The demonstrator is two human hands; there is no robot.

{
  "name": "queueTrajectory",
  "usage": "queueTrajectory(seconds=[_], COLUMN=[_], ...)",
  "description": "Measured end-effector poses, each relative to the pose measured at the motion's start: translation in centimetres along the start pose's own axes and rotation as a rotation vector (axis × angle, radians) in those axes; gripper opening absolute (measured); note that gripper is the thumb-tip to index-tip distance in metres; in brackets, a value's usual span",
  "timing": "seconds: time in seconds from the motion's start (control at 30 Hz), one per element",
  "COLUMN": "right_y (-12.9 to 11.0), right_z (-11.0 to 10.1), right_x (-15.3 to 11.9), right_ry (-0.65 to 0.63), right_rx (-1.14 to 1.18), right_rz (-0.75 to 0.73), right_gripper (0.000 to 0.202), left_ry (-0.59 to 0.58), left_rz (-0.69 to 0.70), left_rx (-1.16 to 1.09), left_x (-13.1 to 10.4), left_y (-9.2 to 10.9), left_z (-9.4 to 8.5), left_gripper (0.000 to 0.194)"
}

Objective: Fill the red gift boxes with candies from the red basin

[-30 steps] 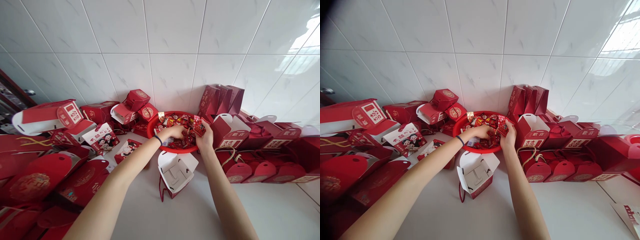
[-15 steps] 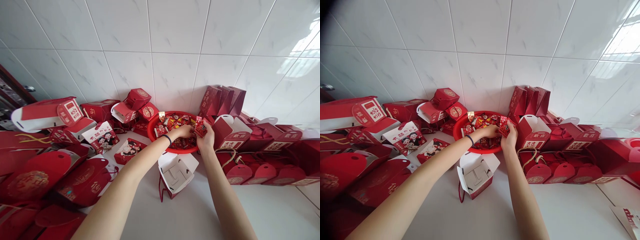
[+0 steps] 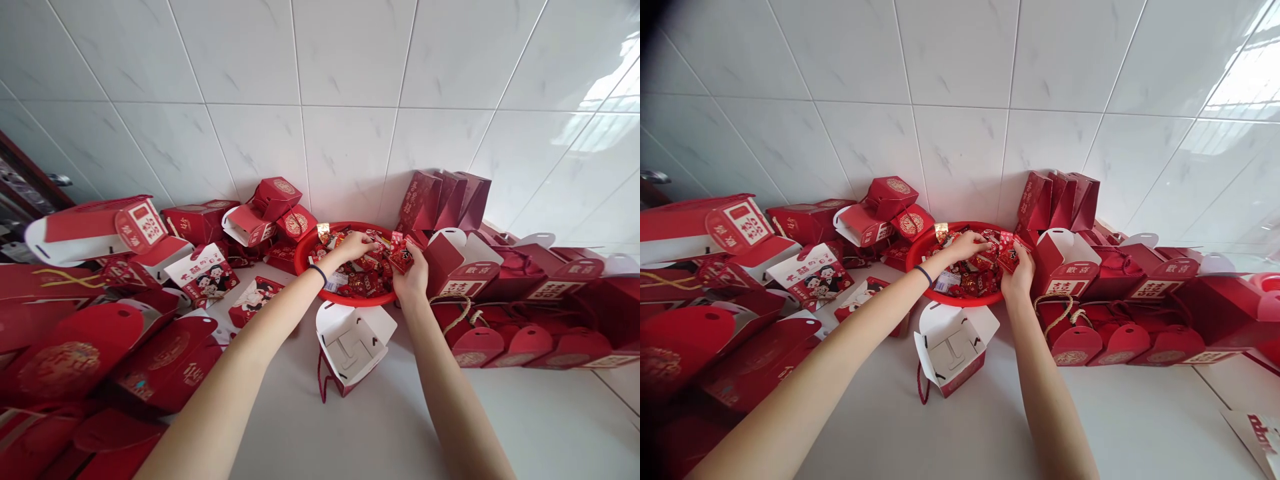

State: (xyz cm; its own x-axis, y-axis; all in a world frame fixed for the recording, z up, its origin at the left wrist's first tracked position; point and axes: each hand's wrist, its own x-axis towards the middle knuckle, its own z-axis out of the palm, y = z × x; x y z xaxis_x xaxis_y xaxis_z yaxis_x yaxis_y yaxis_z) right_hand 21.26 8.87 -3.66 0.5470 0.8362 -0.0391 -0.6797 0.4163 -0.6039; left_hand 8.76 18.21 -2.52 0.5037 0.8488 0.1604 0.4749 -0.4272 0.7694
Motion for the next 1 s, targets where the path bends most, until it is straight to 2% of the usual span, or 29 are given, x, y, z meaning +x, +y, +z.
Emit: queueTrajectory(seconds=[0.17,0.47,0.83,1.0], right_y=[0.1,-0.2,-0.1,0.2], right_z=[-0.2,0.0,0.0,-0.2], right_x=[0.0,-0.3,0.0,0.1], right_ry=[0.002,-0.041,-0.010,0.056], right_rx=[-0.004,-0.003,-0.014,-0.029], right_rz=[0.016,0.057,0.016,-0.048], right_gripper=[0.009,0.006,0.008,0.012], left_ry=[0.002,0.002,0.134,0.154], left_rz=[-0.042,-0.144,-0.193,-0.167], left_rx=[-0.158,-0.349,-0.306,-0.298], left_x=[-1.2,-2.8,-2.8,-2.0], left_y=[-0.6,-0.9,-1.4,0.0], left_z=[-1.8,-2.3,-2.7,-1.9], left_gripper=[0.030,0.021,0.015,0.011])
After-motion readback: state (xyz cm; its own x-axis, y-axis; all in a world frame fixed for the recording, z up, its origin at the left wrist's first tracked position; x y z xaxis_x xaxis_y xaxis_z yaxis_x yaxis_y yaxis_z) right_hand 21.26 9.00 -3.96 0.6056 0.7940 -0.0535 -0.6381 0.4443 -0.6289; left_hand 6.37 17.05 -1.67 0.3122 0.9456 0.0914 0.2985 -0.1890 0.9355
